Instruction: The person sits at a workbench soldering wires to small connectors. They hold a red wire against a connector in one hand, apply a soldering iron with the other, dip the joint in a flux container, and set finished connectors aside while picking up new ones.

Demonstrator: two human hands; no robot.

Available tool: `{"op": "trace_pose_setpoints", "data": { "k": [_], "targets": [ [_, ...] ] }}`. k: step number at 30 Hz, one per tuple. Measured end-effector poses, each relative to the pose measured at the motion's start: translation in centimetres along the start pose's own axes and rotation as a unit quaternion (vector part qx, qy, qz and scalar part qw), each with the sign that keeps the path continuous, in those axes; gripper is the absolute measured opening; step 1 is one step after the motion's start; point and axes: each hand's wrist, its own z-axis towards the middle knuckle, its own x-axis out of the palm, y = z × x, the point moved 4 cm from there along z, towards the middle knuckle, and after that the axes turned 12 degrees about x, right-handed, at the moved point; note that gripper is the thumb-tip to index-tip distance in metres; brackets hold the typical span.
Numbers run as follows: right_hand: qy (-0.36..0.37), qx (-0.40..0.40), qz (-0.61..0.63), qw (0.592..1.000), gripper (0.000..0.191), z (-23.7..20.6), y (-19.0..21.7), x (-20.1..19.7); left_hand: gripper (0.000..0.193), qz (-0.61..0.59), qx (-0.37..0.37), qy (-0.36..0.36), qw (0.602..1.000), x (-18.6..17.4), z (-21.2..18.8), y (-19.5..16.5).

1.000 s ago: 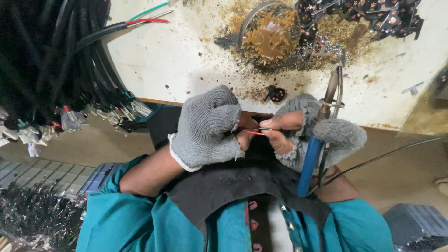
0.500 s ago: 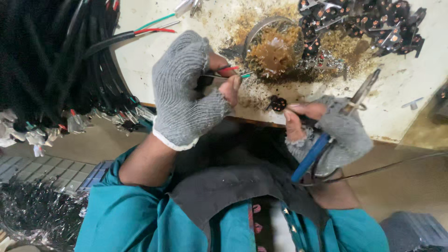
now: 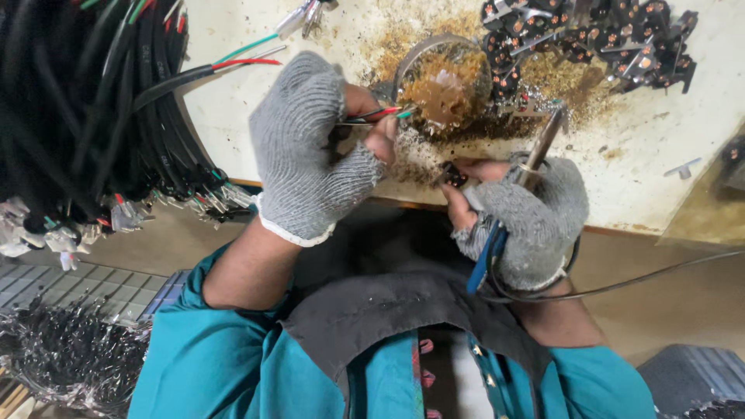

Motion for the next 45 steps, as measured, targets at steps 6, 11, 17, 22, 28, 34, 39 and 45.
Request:
{"op": "trace_pose_setpoints", "data": {
  "k": [6,11,17,22,28,34,39,45],
  "targets": [
    [-0.047,-0.042,-0.052,0.997,0.031,-1.3,-0.6,1.0,0.017,-0.096,-0.072,0.130,0.984,0.2,-1.9,-1.8],
    [-0.047,0.055,0.117,0.991,0.045,-3.4,-1.7,-1.0,0.016,-0.053,-0.028,0.118,0.991,2.9,-2.3,-2.5],
    [0.011,0.102,0.053,0.993,0.023,-5.7,-3.6,-1.7,0.021,-0.010,-0.001,0.142,0.990,3.7,-2.4,-2.5],
    [0.061,0.087,0.137,0.985,0.020,-7.0,-3.8,-1.3,0.025,0.002,-0.003,0.153,0.988,3.8,-2.2,-2.4],
    [0.052,-0.094,0.038,0.994,0.015,-5.9,-4.3,-0.8,0.036,0.028,0.003,0.172,0.985,4.1,-2.6,-2.3],
    [0.065,-0.085,-0.005,0.994,0.028,-5.1,-5.0,-1.1,0.028,0.024,-0.010,0.154,0.988,4.1,-2.7,-2.4],
    [0.075,-0.102,0.000,0.992,0.028,-5.3,-5.5,-1.1,0.023,0.019,-0.017,0.139,0.990,4.0,-2.7,-2.4],
    [0.071,-0.107,0.007,0.992,0.030,-6.0,-6.1,-0.7,0.034,0.049,0.009,0.165,0.985,4.3,-2.7,-2.4]
  ]
}}
